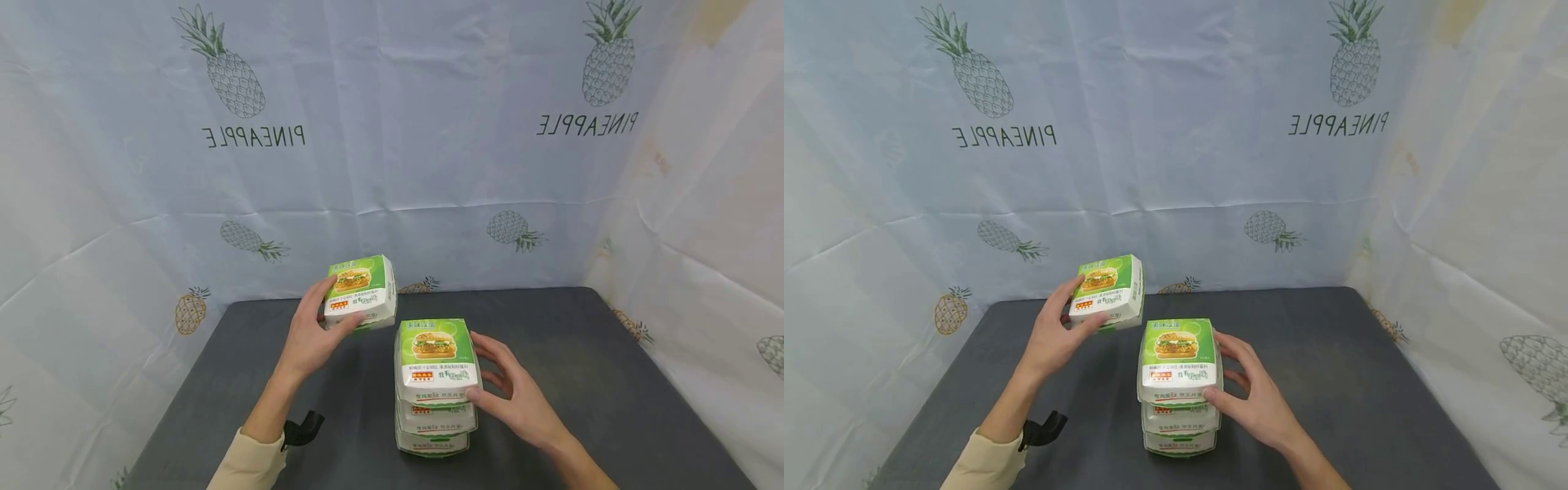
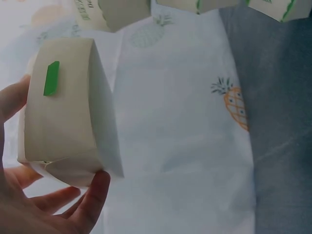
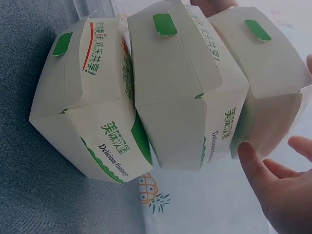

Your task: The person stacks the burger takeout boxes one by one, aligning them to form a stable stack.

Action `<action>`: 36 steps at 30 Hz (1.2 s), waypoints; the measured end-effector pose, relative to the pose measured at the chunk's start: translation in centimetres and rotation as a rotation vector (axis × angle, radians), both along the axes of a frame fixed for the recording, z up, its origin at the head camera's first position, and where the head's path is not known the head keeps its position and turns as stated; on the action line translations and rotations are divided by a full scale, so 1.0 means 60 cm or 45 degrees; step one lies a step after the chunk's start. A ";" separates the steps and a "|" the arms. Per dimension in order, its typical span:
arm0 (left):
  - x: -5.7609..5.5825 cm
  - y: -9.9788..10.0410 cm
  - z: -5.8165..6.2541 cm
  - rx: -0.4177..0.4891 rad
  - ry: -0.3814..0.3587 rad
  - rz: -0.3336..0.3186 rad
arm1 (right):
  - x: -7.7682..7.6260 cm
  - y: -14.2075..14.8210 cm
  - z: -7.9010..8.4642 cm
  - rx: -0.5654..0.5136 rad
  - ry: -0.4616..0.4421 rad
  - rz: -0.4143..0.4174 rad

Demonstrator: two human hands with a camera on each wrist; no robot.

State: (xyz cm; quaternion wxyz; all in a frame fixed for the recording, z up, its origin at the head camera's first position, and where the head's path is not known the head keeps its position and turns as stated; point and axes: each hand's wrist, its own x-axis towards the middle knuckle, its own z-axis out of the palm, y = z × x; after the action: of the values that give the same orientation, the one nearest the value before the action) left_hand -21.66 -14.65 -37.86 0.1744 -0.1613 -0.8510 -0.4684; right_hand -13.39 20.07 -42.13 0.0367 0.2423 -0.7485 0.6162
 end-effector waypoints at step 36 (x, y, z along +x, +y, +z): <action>0.063 0.091 0.060 0.046 0.077 -0.246 | -0.006 0.006 0.029 0.008 0.133 -0.028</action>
State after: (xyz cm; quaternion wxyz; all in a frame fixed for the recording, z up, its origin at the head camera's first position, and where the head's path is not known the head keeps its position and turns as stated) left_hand -17.90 -9.20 -34.23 0.1568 -0.2535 -0.8172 -0.4932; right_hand -13.74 20.44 -40.36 0.0816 0.2662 -0.7501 0.5998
